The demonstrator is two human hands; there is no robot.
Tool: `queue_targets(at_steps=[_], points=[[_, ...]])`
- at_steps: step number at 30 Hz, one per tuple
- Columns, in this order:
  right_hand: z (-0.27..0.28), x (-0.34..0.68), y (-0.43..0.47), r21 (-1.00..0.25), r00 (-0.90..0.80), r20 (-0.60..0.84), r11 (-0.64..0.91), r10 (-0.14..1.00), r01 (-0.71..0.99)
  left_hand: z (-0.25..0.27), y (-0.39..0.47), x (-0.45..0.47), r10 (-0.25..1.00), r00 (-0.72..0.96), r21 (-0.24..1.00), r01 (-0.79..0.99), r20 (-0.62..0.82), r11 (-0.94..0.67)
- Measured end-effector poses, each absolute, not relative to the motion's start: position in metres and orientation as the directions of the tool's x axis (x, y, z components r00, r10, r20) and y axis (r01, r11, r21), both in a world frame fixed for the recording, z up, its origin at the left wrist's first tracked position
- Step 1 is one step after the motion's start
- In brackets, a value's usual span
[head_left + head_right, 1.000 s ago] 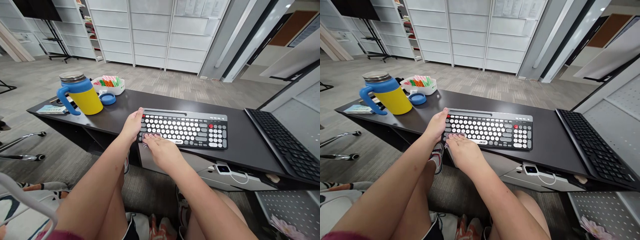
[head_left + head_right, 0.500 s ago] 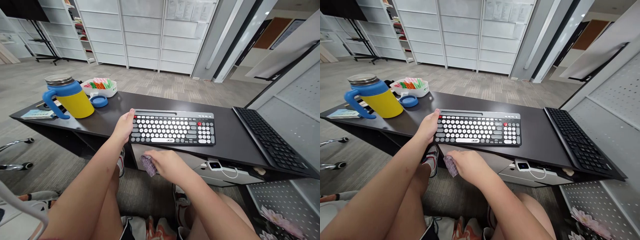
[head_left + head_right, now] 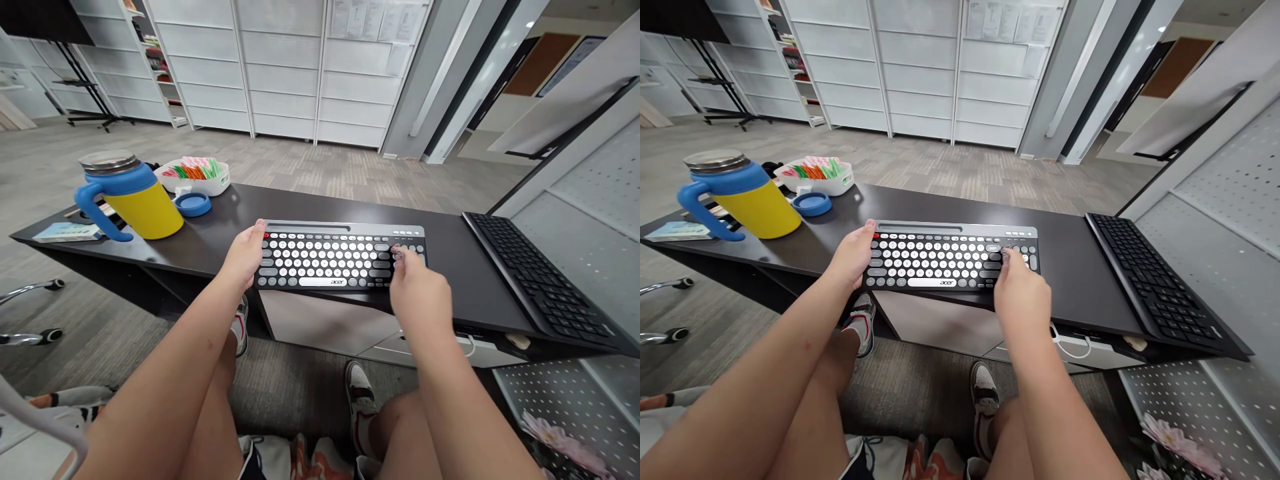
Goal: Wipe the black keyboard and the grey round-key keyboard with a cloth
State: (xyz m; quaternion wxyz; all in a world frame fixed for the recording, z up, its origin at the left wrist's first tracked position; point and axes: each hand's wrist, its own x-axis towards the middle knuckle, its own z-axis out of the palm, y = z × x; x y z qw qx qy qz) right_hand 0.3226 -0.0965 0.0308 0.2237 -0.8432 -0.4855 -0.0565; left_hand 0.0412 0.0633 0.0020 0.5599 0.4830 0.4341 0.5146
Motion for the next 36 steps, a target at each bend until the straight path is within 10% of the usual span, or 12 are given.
queue_targets(at_steps=[14,36], points=[[-0.001,0.221,-0.065,-0.190,0.177,0.420,-0.104,0.890,0.976,0.001,0.063,0.040,0.998,0.063,0.991,-0.132,0.031,-0.022],[-0.013,0.241,-0.072,-0.201,-0.462,0.513,0.624,0.724,0.755,-0.001,0.064,0.039,0.996,0.083,0.989,-0.145,0.044,-0.031]])
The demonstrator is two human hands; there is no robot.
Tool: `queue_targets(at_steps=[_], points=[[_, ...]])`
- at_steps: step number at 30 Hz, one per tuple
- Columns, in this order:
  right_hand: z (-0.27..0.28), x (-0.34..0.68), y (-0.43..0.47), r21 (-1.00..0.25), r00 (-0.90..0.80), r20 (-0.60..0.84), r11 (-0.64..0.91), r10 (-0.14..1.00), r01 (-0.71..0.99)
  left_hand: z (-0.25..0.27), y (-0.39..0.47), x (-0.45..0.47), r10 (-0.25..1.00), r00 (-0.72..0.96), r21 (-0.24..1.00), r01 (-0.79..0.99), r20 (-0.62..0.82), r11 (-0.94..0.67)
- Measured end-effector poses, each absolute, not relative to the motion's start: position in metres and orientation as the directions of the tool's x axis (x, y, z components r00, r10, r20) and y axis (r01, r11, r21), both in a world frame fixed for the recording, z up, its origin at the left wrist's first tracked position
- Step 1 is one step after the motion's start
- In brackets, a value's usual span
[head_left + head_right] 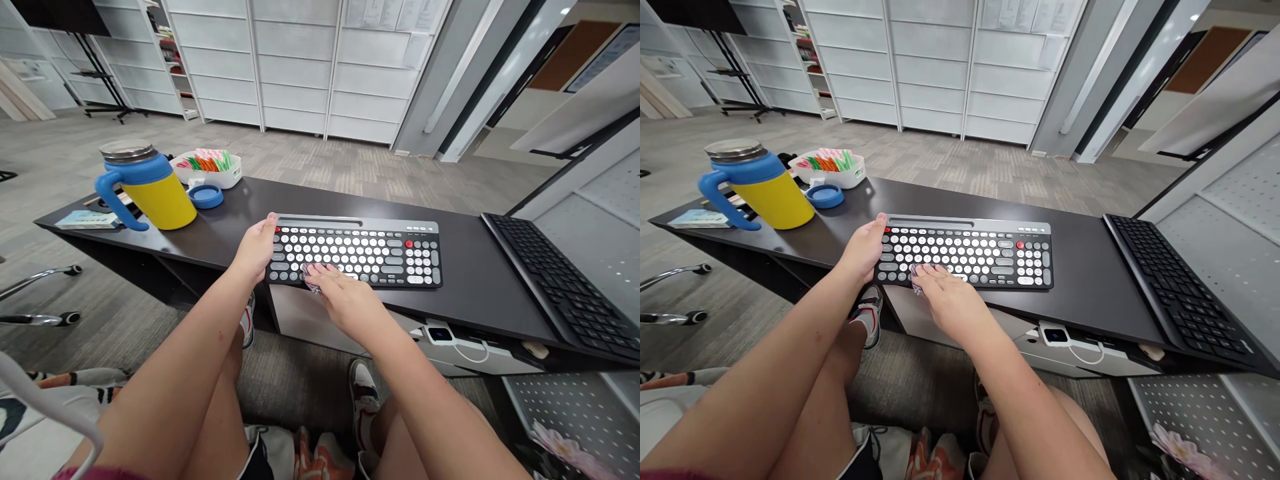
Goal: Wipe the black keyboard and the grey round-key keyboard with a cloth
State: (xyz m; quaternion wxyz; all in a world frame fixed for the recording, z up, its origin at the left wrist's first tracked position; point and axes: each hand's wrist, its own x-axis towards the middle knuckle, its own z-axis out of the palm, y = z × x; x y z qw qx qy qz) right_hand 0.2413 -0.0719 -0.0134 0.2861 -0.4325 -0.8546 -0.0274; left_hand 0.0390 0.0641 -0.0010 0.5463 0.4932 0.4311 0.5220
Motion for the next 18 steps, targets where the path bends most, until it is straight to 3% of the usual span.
queue_targets(at_steps=[7,11,16,18], points=[[-0.017,0.252,-0.086,-0.275,-0.497,0.446,0.643,0.744,0.715,0.002,0.063,0.041,0.997,0.071,0.987,-0.163,0.023,-0.011],[-0.006,0.260,-0.098,-0.426,-0.440,0.381,0.576,0.814,0.697,0.004,0.063,0.042,0.998,0.065,0.988,-0.154,0.011,-0.001],[0.026,0.304,-0.108,-0.799,-0.150,0.153,0.212,0.977,0.563,0.005,0.064,0.041,0.998,0.065,0.989,-0.146,-0.002,0.011],[0.032,0.332,-0.108,-0.866,0.120,0.206,0.124,0.971,0.485,0.005,0.064,0.042,0.998,0.059,0.988,-0.151,-0.006,0.015]])
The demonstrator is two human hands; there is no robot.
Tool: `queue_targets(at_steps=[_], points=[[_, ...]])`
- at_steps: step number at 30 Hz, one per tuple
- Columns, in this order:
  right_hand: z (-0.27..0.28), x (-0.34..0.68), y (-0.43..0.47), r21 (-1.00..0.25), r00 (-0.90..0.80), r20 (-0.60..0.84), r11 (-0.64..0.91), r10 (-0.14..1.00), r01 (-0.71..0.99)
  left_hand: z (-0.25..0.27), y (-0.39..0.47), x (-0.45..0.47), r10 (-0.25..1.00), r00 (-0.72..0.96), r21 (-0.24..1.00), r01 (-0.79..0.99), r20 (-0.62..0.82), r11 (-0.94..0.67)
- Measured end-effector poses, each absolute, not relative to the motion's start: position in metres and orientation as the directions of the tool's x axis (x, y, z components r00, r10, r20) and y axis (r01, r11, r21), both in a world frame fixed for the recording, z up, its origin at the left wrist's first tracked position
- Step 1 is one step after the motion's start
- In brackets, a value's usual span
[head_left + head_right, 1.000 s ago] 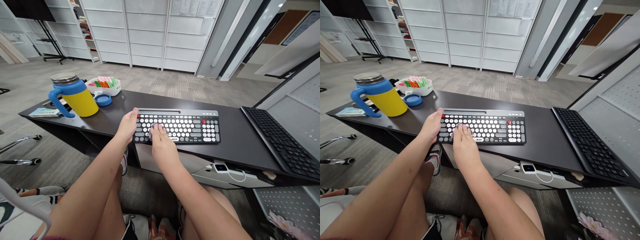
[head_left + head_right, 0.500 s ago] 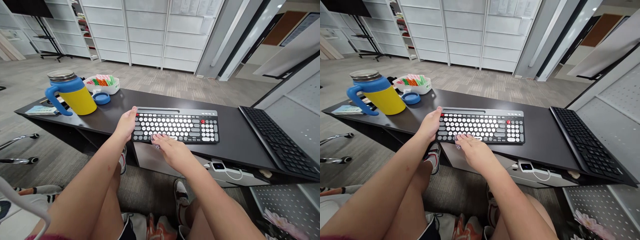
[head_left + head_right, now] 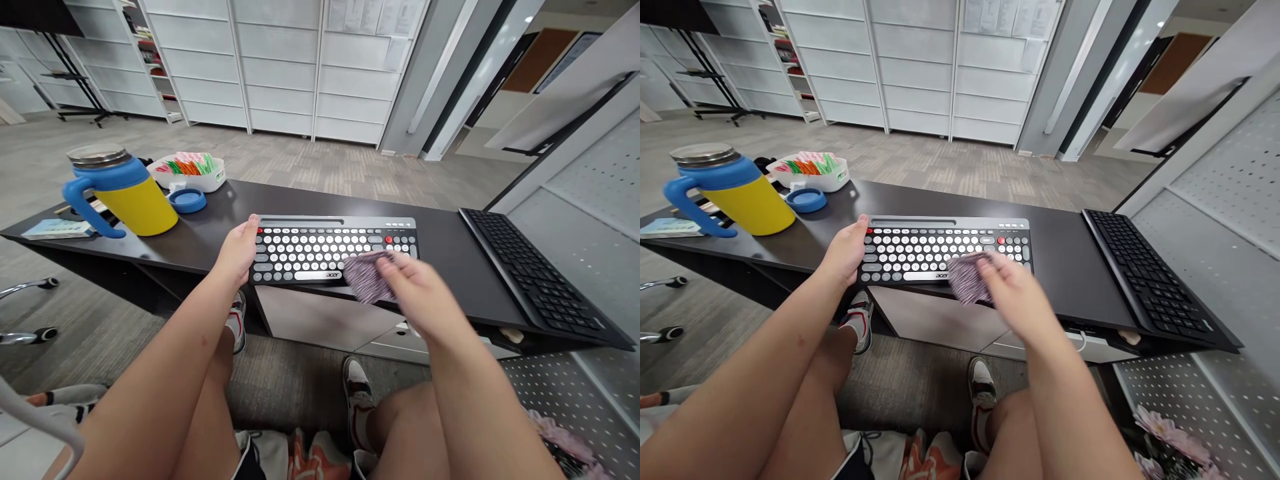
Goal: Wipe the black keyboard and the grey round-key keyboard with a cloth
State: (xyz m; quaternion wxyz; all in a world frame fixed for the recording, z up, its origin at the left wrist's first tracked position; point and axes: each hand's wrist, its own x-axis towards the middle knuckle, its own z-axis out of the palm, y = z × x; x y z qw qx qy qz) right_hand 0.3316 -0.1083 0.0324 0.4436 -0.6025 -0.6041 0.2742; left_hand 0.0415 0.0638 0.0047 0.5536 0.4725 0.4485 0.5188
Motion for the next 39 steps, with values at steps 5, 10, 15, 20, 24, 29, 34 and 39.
queue_targets(at_steps=[5,10,15,20,24,29,34,39], points=[[0.031,0.381,-0.107,-0.671,0.651,0.438,-0.257,0.620,0.696,0.008,0.062,0.044,0.998,0.049,0.988,-0.148,-0.030,0.037],[0.025,0.358,-0.097,-0.476,0.578,0.460,-0.362,0.674,0.801,0.010,0.060,0.045,0.999,0.046,0.991,-0.135,-0.008,0.014],[0.014,0.306,-0.082,-0.355,0.472,0.373,-0.347,0.799,0.868,0.006,0.063,0.043,0.999,0.037,0.993,-0.116,0.002,0.003],[0.007,0.278,-0.075,-0.336,0.379,0.405,-0.250,0.832,0.908,0.002,0.066,0.042,0.999,0.047,0.990,-0.139,0.001,0.005],[-0.005,0.263,-0.069,-0.322,0.258,0.505,-0.098,0.823,0.942,0.002,0.066,0.041,0.999,0.046,0.990,-0.141,-0.001,0.007],[-0.017,0.248,-0.066,-0.281,0.110,0.590,0.075,0.800,0.957,0.003,0.064,0.042,0.999,0.050,0.987,-0.159,-0.001,0.009],[-0.019,0.244,-0.069,-0.244,-0.056,0.592,0.245,0.804,0.938,0.004,0.063,0.042,0.999,0.044,0.989,-0.148,-0.005,0.012],[-0.013,0.250,-0.073,-0.224,-0.218,0.539,0.388,0.814,0.894,0.003,0.063,0.042,0.999,0.045,0.988,-0.155,0.002,0.005]])
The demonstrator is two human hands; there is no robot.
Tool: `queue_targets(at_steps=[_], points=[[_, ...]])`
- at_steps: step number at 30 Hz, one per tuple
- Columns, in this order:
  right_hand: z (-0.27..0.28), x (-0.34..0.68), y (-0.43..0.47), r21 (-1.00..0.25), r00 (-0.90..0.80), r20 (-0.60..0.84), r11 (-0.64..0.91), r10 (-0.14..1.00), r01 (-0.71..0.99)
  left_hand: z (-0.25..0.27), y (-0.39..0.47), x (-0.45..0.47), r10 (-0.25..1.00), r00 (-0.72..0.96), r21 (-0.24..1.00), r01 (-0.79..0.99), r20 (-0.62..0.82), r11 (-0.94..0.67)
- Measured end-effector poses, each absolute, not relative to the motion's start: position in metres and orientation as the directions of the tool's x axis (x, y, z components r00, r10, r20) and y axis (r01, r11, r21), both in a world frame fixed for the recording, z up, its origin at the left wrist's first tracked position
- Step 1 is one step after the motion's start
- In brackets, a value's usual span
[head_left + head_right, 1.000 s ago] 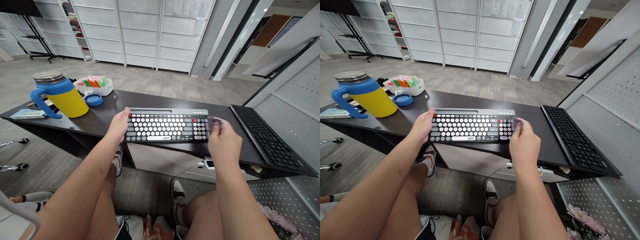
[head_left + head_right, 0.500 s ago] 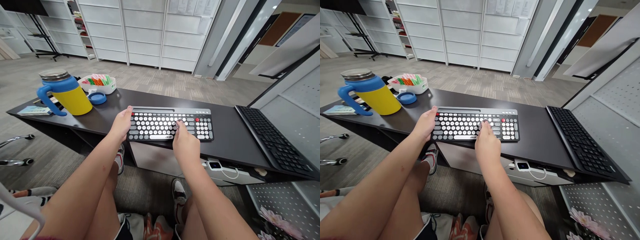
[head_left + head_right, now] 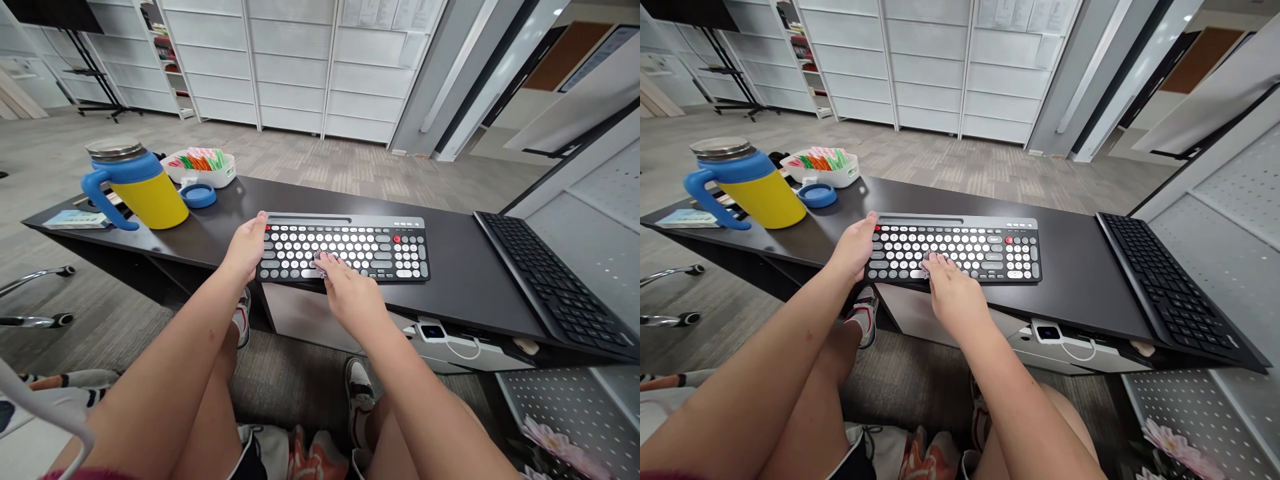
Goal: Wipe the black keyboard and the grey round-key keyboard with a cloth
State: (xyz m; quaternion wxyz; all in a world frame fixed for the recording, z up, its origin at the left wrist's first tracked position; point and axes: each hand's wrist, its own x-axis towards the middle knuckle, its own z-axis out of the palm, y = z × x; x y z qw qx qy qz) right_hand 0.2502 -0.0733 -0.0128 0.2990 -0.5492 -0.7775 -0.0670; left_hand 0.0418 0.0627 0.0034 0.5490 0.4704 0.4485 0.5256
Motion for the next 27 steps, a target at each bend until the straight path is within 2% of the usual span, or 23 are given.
queue_targets(at_steps=[19,23,27], points=[[-0.010,0.273,-0.096,-0.261,-0.445,0.423,0.577,0.789,0.774,0.002,0.066,0.041,1.000,0.016,0.990,-0.140,-0.003,0.006],[-0.007,0.276,-0.100,-0.318,-0.432,0.384,0.556,0.816,0.768,0.003,0.066,0.042,1.000,0.012,0.991,-0.134,-0.004,0.006],[0.005,0.283,-0.106,-0.474,-0.392,0.283,0.484,0.875,0.736,0.007,0.063,0.043,1.000,0.012,0.992,-0.128,-0.012,0.013]])
